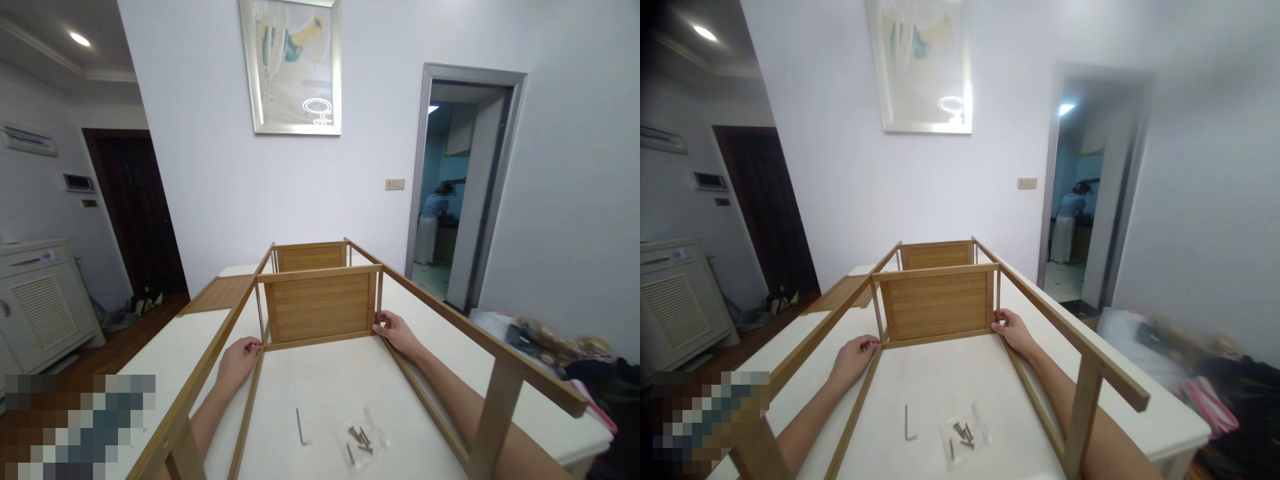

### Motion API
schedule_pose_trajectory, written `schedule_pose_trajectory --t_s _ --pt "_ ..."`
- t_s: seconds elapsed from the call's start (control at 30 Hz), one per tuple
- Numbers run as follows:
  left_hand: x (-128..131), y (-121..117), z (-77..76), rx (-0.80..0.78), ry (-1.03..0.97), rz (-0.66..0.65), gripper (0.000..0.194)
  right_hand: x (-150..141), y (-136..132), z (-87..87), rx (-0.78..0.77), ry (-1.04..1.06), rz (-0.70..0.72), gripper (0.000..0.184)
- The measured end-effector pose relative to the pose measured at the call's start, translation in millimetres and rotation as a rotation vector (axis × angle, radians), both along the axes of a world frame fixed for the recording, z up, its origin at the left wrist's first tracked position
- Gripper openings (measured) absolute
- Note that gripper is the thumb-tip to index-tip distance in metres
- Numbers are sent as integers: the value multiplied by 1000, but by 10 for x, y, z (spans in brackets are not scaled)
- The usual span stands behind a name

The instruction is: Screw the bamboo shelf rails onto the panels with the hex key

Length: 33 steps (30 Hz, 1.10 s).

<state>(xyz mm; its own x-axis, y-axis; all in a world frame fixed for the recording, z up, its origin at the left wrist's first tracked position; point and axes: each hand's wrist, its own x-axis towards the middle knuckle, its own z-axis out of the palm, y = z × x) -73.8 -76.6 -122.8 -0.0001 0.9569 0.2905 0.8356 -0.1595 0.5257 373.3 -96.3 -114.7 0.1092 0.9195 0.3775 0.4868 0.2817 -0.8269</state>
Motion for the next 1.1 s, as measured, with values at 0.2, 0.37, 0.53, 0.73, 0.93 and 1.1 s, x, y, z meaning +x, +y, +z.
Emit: schedule_pose_trajectory --t_s 0.2,0.37,0.53,0.73,0.93,1.1 --pt "0 10 -30 2 41 6 35 -30 -46 30 11 -11 -9 25" --pt "6 11 -41 -2 88 34 29 -54 -80 69 24 -10 -13 25" --pt "12 -7 -11 -11 89 28 23 -81 -104 70 37 -21 -86 27" --pt "24 -45 20 -24 63 24 21 -122 -133 42 45 -53 -245 25" --pt "26 -87 66 -31 42 -6 29 -140 -190 91 6 -112 -261 22" --pt "52 -115 97 -42 43 -10 36 -162 -200 114 1 -159 -277 21"
